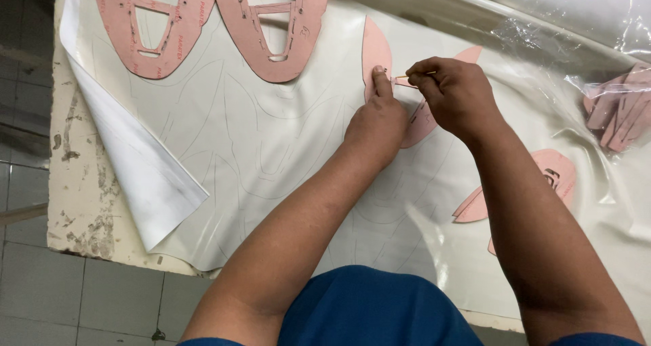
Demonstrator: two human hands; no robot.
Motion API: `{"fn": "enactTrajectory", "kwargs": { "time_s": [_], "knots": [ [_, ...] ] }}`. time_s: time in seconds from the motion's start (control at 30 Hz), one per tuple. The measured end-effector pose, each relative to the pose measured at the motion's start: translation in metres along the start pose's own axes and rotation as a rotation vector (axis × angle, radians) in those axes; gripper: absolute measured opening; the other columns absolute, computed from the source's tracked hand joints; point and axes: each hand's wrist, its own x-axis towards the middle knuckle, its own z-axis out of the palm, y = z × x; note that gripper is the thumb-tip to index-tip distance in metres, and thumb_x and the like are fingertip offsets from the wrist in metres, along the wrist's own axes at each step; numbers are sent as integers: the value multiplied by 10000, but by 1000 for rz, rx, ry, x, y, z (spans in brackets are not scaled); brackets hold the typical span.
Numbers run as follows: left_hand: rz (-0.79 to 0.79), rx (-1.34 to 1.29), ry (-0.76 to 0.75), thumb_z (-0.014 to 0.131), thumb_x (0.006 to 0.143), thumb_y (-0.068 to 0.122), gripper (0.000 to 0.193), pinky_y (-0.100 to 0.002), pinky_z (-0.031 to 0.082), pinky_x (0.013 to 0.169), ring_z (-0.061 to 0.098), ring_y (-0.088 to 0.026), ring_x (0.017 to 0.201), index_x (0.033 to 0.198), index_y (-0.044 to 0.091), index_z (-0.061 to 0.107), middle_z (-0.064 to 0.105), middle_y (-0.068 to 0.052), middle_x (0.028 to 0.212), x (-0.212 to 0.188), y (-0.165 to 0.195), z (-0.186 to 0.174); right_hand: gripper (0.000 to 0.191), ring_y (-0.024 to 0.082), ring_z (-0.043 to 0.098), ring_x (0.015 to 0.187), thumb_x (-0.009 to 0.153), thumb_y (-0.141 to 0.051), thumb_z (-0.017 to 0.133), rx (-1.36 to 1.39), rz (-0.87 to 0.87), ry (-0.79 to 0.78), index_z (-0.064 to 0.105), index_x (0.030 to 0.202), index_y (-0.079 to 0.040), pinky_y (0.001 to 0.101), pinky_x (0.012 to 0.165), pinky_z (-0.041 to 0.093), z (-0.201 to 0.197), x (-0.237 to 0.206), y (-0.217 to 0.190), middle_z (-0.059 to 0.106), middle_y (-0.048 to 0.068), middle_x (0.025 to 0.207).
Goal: The person arranges pink paper shoe pattern pieces on a large sheet of white paper spread over a workbench, aligning each piece against drawn outlines. They hold the pieces steady with one hand and mark reference points on the paper with a pencil, working through several pattern pieces one at a time.
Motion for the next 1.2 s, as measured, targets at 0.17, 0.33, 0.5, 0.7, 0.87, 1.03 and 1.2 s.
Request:
{"fn": "enactTrajectory", "kwargs": {
  "time_s": [0.17, 0.33, 0.5, 0.7, 0.87, 1.03, 1.2],
  "knots": [
    [-19, -28, -30, 592, 883, 1, 180, -415, 610, 817, 717, -393, 981, 1000, -116, 664, 117, -365, 1623, -2, 0, -6, 195, 228, 758, 935, 1018, -152, 665, 47, -38, 60, 738, 1149, -27, 330, 827, 572, 5, -7, 2, 780, 115, 1045],
    [-21, 7, -66, 603, 906, 17, 265, -396, 610, 840, 720, -364, 1023, 1119, -141, 600, 107, -362, 1641, -4, -2, -8, 194, 225, 764, 930, 1018, -144, 650, 91, 0, 65, 744, 1144, -32, 327, 836, 573, 12, -18, -3, 784, 114, 1038],
    [-9, -40, -18, 676, 884, 149, 419, -412, 596, 843, 713, -376, 1017, 1161, -155, 595, 125, -364, 1606, -3, 0, -14, 193, 256, 750, 908, 981, -160, 662, 15, 62, -50, 763, 1119, -70, 351, 807, 575, 7, -40, -11, 777, 101, 1026],
    [-73, -50, -103, 688, 912, 251, 516, -391, 590, 888, 698, -381, 1069, 1220, -135, 536, 258, -382, 1530, -3, 4, -13, 191, 291, 733, 906, 965, -203, 652, -177, 93, -155, 783, 1076, -118, 403, 801, 564, -6, -52, -10, 784, 85, 994],
    [76, 559, -185, 672, 922, 114, 445, -407, 454, 1050, 547, -379, 1317, 1301, -111, 608, 266, -443, 1593, 8, 15, -1, 185, 323, 714, 889, 1003, -209, 658, -278, 24, -40, 783, 1083, -98, 421, 791, 554, -13, -34, 3, 766, 119, 999],
    [44, 635, -2, 681, 897, 179, 671, -531, 328, 1121, 443, -488, 1386, 1407, -191, 452, 334, -440, 1501, 12, 19, 4, 186, 319, 715, 897, 1045, -211, 660, -259, -36, 93, 769, 1083, -66, 412, 799, 551, -17, -19, 14, 765, 124, 985],
    [104, 500, -62, 743, 855, 245, 771, -577, 312, 1140, 442, -517, 1386, 1503, 60, 367, 334, -485, 1470, 6, 16, -5, 211, 266, 735, 866, 1043, -220, 650, -94, 97, 64, 750, 1103, -45, 370, 788, 551, -23, -16, 19, 770, 106, 971]
  ]
}}
